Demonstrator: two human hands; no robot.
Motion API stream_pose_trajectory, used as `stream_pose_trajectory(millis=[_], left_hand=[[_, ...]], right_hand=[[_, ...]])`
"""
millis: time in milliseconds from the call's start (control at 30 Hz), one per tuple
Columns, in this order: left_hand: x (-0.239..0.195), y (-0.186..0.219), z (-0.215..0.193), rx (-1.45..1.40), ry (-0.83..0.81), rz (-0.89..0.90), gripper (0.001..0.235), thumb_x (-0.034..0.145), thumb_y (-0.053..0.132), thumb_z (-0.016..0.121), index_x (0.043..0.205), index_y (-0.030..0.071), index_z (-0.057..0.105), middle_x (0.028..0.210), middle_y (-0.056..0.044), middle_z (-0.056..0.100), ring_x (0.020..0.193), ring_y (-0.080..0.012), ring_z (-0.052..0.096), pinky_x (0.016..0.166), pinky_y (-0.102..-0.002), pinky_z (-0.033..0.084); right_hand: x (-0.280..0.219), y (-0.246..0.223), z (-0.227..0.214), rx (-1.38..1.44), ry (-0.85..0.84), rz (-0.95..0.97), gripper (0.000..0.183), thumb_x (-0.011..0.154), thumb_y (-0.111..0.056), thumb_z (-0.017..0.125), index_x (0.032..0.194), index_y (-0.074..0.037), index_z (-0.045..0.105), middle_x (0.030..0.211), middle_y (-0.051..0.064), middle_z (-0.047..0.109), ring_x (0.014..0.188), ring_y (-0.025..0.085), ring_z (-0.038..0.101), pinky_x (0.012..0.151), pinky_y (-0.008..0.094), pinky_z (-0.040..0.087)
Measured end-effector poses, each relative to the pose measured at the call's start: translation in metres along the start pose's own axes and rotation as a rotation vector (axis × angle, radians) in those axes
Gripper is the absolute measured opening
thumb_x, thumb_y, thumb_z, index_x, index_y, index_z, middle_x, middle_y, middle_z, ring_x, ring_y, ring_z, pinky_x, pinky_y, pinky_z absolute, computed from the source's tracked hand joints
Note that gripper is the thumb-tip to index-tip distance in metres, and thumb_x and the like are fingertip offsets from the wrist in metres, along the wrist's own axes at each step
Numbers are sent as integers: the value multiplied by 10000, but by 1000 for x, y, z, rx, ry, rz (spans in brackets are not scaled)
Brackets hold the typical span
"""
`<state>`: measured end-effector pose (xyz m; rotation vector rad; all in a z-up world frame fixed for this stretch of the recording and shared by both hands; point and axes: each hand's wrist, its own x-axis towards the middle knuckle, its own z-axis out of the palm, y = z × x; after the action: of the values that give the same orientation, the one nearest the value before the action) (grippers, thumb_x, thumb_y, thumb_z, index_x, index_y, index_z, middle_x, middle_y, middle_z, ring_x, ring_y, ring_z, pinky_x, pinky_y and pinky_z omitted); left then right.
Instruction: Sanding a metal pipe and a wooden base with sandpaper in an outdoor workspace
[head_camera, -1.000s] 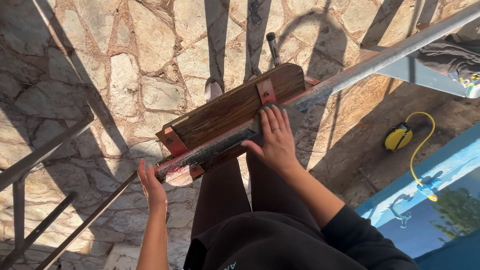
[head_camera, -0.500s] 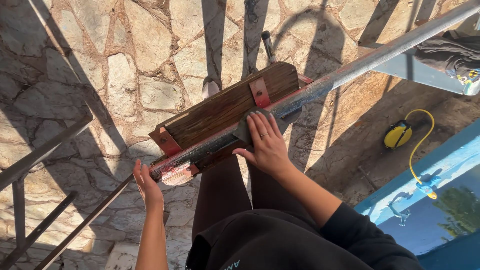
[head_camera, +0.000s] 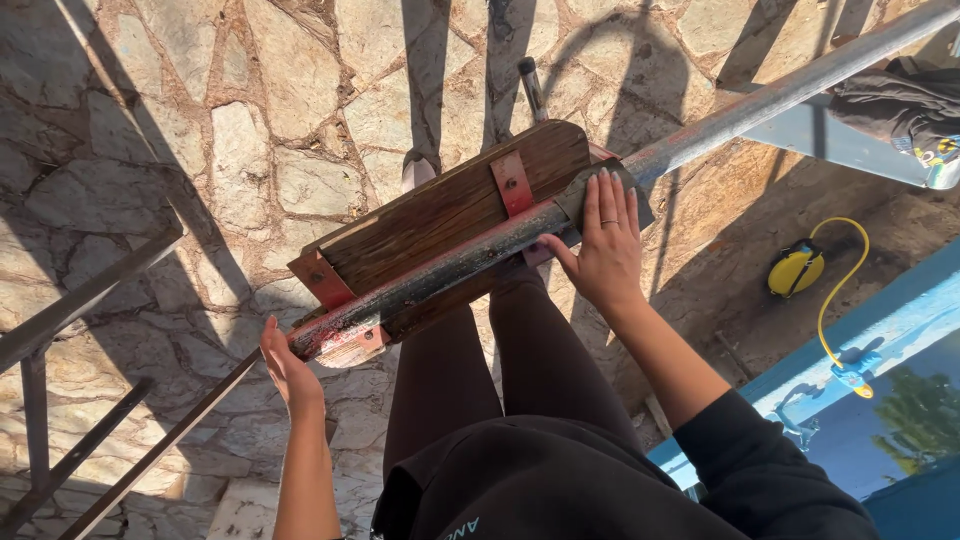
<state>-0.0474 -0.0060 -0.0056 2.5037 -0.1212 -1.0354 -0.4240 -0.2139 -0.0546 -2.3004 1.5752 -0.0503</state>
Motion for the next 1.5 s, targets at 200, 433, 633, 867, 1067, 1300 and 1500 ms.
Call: stream_pose_trajectory(millis=[200, 433, 633, 867, 1067, 1300, 1500], left_hand=[[2, -3, 4, 28, 77, 26, 633, 1112, 609, 284, 1503, 154, 486, 1567, -233, 402, 1494, -445, 297, 1240, -568, 175], [8, -16, 7, 46, 134, 27, 571, 1121, 554, 310, 1456, 160, 552, 1503, -216, 480, 1445, -428, 380, 1222, -525, 254], [19, -35, 5, -79, 139, -13, 607, 1092, 623, 353, 1464, 188, 556, 1483, -259, 453, 1387, -457, 435, 1109, -552, 419], [14, -40, 5, -47, 146, 9, 678, 1105, 671, 350, 1468, 141, 567, 1376, -315, 494, 1263, -432, 525, 976, -481, 487], [19, -43, 9, -25, 200, 10, 685, 1091, 718, 362, 1429, 177, 613, 1352, -284, 533, 1232, -411, 549, 921, -440, 520], [21, -42, 8, -10, 230, -21, 730, 1039, 820, 357, 1402, 248, 630, 1380, -239, 541, 1268, -414, 539, 964, -426, 542], [-4, -4, 18, 26, 260, -21, 721, 1061, 735, 292, 1422, 197, 608, 1464, -212, 514, 1373, -440, 450, 1164, -531, 348]], right_hand=[[-31, -131, 4, 270, -84, -129, 1059, 807, -796, 607, 1518, -20, 486, 1570, 159, 490, 1475, 315, 448, 1260, 474, 259], [-20, -56, 16, 61, 41, 85, 1049, 912, -732, 615, 1554, 70, 404, 1607, 279, 381, 1500, 420, 354, 1247, 521, 229], [-23, -73, 12, 245, -12, -104, 1066, 803, -808, 587, 1527, -35, 474, 1589, 149, 472, 1486, 299, 438, 1258, 470, 259], [-25, -82, 9, 128, 49, -2, 1072, 840, -782, 604, 1504, 48, 474, 1554, 254, 473, 1468, 394, 429, 1245, 509, 260], [0, -3, 14, 61, 75, -71, 967, 884, -779, 563, 1429, 20, 567, 1461, 199, 578, 1404, 343, 518, 1247, 503, 257], [-7, -62, 16, 133, 30, -96, 1074, 801, -829, 599, 1390, 69, 568, 1394, 259, 599, 1371, 406, 531, 1240, 508, 299], [21, 69, 2, -60, 39, -66, 813, 972, -672, 623, 1315, 65, 618, 1306, 236, 654, 1319, 375, 577, 1235, 539, 247]])
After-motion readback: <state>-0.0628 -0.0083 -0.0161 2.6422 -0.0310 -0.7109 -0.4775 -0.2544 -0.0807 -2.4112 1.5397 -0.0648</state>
